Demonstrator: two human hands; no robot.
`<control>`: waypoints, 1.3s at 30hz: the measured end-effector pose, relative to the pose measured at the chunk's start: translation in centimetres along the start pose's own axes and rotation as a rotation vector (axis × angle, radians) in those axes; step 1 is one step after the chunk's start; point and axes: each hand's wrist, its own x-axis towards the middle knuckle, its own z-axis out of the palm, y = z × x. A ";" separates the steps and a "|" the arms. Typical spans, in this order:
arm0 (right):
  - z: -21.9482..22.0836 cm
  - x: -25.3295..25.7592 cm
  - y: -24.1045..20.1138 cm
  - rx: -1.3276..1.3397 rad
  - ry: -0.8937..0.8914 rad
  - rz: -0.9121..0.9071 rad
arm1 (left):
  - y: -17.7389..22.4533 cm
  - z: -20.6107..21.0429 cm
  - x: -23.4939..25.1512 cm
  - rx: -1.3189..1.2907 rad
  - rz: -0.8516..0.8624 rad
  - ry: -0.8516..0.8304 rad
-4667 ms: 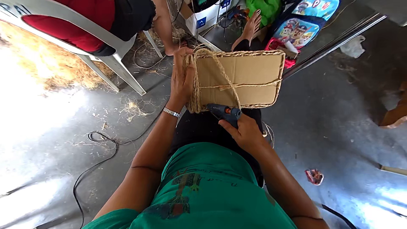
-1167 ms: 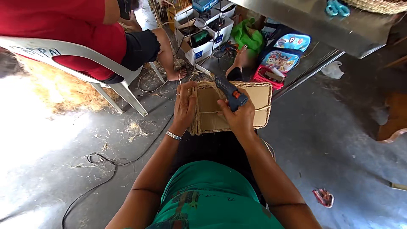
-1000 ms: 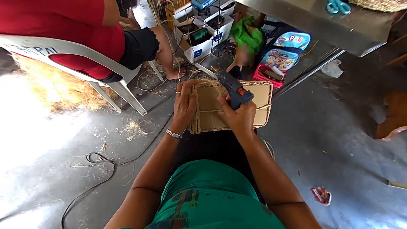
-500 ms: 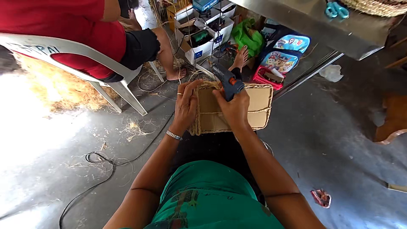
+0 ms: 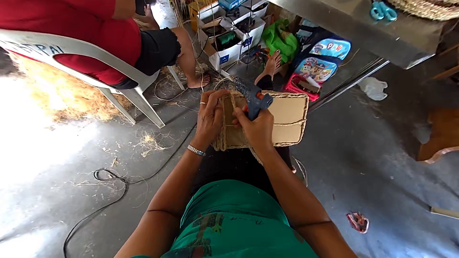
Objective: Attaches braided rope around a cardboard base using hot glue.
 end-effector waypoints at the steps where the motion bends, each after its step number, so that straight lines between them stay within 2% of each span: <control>1: 0.2 -0.2 0.1 0.013 0.010 -0.013 | 0.0 0.0 0.0 0.004 -0.005 -0.001; 5: 0.6 -1.2 0.1 0.064 0.018 0.002 | 0.0 -0.1 0.1 0.030 -0.014 0.000; 10: 0.2 -2.6 0.2 0.005 -0.036 0.041 | -0.2 -0.1 0.1 0.070 0.001 0.011; 13: 0.1 -2.5 0.9 -0.069 -0.006 0.054 | -0.3 -0.3 0.1 0.059 0.014 0.021; 24: -0.5 -1.3 0.4 -0.053 0.066 -0.056 | 0.0 -0.1 0.3 0.051 -0.005 0.025; 30: 0.4 -2.1 0.9 -0.048 0.056 -0.027 | 0.2 -0.2 0.3 0.027 -0.029 0.011; 39: 1.4 -2.5 1.5 0.038 0.106 -0.020 | 1.5 -0.2 1.5 0.069 -0.184 0.065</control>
